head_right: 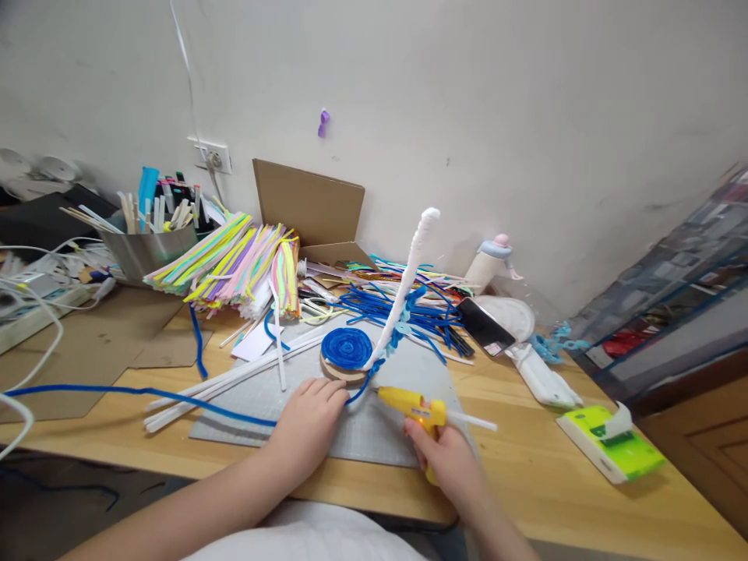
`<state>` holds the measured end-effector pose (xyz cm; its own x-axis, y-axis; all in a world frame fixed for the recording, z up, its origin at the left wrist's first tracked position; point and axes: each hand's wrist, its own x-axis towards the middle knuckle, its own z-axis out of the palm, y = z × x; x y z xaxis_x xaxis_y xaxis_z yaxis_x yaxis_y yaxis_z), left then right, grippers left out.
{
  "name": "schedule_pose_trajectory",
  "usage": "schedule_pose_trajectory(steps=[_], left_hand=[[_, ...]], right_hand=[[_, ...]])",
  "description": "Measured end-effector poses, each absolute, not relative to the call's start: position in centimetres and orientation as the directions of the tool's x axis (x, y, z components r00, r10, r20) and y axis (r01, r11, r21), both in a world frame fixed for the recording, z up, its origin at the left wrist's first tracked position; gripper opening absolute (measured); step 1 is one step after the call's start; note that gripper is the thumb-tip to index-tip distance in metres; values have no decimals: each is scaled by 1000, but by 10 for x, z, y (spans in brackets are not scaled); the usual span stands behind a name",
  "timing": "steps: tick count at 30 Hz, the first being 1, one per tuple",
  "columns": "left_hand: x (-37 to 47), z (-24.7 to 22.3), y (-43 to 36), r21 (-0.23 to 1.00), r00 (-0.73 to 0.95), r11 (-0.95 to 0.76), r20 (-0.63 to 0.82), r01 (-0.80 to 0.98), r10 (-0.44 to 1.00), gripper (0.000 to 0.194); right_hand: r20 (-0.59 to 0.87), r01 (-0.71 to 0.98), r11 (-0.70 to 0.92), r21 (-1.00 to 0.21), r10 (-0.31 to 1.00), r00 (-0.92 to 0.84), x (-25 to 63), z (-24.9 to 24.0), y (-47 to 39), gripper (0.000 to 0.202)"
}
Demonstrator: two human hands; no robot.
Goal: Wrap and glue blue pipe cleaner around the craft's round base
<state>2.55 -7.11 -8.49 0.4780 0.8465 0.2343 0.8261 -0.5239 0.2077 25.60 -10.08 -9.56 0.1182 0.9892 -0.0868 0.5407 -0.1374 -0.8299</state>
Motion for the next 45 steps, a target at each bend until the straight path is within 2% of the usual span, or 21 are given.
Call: schedule_pose_trajectory(steps=[2, 4, 6, 8, 12, 14, 17, 19, 21, 22, 24, 25, 27, 30, 33, 39, 45], left_hand=[[21, -82, -66, 279, 487, -529, 208, 802, 848, 35], [16, -78, -61, 333, 526, -557, 187, 761, 830, 46], [12, -74, -56, 344, 563, -583, 167, 736, 810, 46], [9, -70, -50, 334, 566, -587, 169, 738, 807, 40], [6, -65, -41, 357, 520, -557, 201, 750, 830, 31], [5, -65, -39, 388, 499, -534, 195, 751, 844, 27], [4, -67, -38, 421, 496, -522, 180, 741, 849, 25], [4, -69, -39, 417, 493, -517, 173, 747, 852, 22], [5, -72, -39, 404, 484, -507, 166, 761, 859, 21], [5, -73, -39, 399, 480, -504, 165, 767, 862, 21], [6, -77, -41, 392, 487, -511, 166, 766, 858, 20], [7, -78, -41, 385, 495, -520, 169, 763, 852, 20], [8, -81, -43, 359, 517, -545, 179, 758, 837, 21], [10, -84, -45, 310, 543, -574, 188, 758, 818, 24], [11, -85, -45, 281, 551, -580, 180, 765, 815, 25], [13, -87, -44, 266, 539, -566, 172, 780, 824, 24], [13, -88, -44, 271, 535, -562, 172, 782, 827, 23]], right_hand=[[-224, 263, -234, -936, 972, 68, 272, -96, -97, 38], [-272, 23, -273, -962, 962, 33, 288, -96, -89, 33], [-302, -68, -301, -951, 953, 8, 304, -96, -77, 30], [-337, -86, -337, -937, 941, -25, 315, -97, -64, 28], [-432, -3, -432, -902, 901, -49, 324, -94, -39, 33], [-424, 213, -427, -879, 903, 61, 326, -91, -29, 41], [-274, 554, -378, -742, 925, 264, 325, -81, -19, 44], [-111, 702, -347, -621, 926, 360, 318, -75, -18, 40], [90, 838, -266, -476, 933, 348, 302, -72, -23, 35], [140, 880, -189, -436, 952, 274, 290, -73, -26, 33], [82, 847, 39, -530, 997, 6, 262, -78, -34, 27], [44, 797, 85, -599, 996, -73, 248, -82, -38, 23], [-29, 740, 32, -672, 997, -70, 224, -89, -41, 30], [-145, 691, -98, -717, 989, -10, 203, -94, -35, 40], [-237, 654, -175, -736, 971, -7, 196, -93, -26, 37], [-273, 575, -183, -797, 959, -73, 193, -92, -27, 23], [-267, 539, -158, -827, 955, -129, 199, -93, -41, 22]])
